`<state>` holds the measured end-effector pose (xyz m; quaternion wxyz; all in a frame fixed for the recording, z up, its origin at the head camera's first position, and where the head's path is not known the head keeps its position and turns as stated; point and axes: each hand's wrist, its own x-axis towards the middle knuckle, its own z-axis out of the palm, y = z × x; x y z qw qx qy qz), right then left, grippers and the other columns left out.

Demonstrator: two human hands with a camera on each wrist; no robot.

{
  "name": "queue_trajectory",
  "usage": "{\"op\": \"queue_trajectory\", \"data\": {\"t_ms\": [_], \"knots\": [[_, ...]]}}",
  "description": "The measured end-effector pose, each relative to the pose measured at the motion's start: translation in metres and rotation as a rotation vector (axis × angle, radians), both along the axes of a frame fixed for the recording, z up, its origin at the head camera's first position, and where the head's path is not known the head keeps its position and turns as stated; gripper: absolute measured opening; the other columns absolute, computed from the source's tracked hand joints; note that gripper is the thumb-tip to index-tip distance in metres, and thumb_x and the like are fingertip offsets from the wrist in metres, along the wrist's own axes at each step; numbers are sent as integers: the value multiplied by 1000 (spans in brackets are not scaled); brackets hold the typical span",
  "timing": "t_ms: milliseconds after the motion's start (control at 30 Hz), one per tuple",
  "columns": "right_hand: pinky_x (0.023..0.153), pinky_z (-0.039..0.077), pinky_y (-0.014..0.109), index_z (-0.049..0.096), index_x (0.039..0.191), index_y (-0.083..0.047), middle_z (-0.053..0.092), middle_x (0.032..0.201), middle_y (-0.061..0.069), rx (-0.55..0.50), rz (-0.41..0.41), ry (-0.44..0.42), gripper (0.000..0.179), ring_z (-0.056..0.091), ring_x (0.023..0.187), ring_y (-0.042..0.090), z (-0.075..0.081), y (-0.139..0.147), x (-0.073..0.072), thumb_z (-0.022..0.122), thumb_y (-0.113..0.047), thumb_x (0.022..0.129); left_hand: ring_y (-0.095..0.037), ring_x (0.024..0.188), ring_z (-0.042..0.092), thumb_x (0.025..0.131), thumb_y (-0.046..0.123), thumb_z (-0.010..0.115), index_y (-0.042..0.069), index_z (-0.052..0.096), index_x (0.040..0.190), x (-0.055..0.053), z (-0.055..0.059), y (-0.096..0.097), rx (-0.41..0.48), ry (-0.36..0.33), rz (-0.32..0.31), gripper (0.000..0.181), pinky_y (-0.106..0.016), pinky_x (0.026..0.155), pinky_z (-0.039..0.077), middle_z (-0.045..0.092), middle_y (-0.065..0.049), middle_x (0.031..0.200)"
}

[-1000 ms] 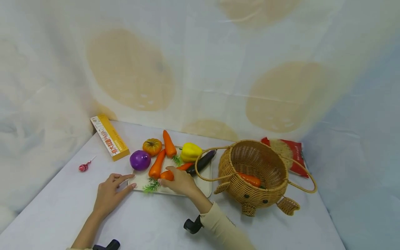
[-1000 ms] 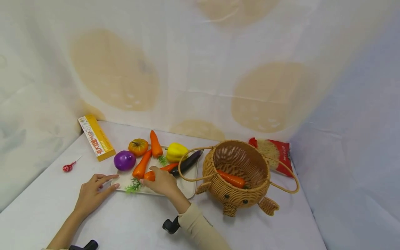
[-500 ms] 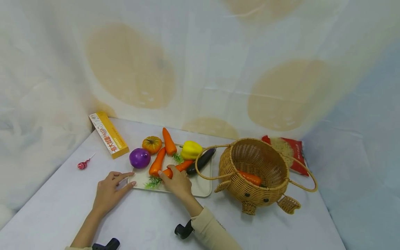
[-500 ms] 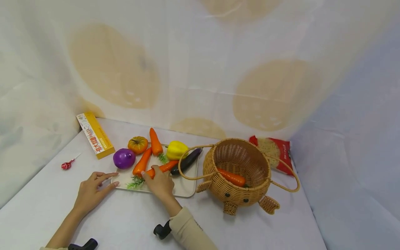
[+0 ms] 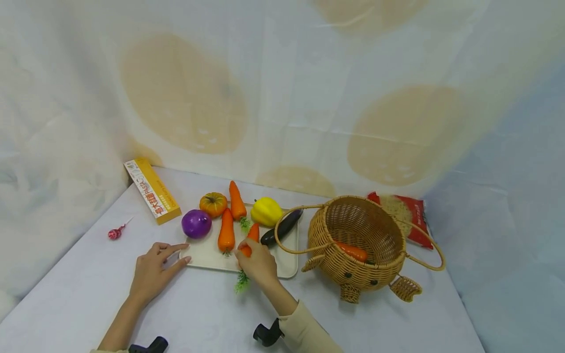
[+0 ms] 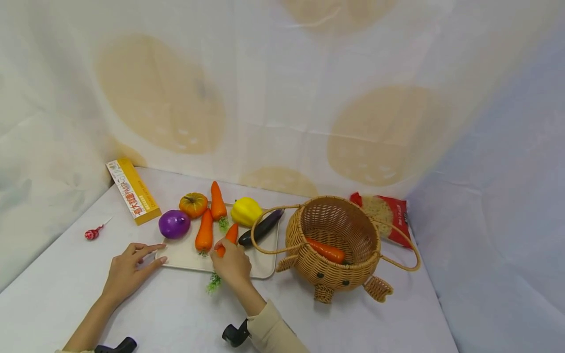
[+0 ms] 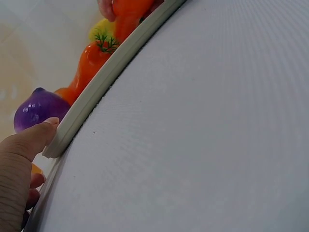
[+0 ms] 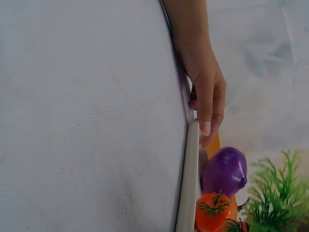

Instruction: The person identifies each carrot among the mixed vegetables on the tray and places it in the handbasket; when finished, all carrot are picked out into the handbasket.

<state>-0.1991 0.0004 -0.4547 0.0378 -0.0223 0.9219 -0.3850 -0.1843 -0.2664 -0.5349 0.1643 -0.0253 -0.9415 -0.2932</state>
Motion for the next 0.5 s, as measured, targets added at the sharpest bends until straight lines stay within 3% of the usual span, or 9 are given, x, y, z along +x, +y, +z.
{"op": "queue_trajectory", "data": {"t_ms": [167, 267, 500], "knots": [[83, 47, 54, 66, 128, -23, 66, 128, 9, 34, 25, 51, 39, 62, 112, 34, 5, 11, 13, 71, -25, 89, -21, 83, 47, 89, 48, 70, 24, 70, 123, 1, 0, 0, 5, -7, -3, 42, -50, 79, 31, 59, -11, 103], [82, 47, 56, 57, 139, -22, 64, 131, 12, 36, 45, 84, 54, 63, 111, 35, 10, 18, 18, 73, -20, 87, -21, 83, 47, 89, 47, 70, 24, 71, 122, 1, 1, 0, 9, -2, -5, 40, -50, 80, 31, 59, -12, 103], [84, 50, 51, 50, 143, -12, 66, 126, 15, 1, 112, 98, 66, 65, 107, 31, 23, 35, 21, 77, -14, 82, -21, 84, 48, 89, 45, 71, 23, 71, 122, 1, 3, 0, 12, 10, -8, 39, -51, 81, 31, 60, -13, 104]]}}
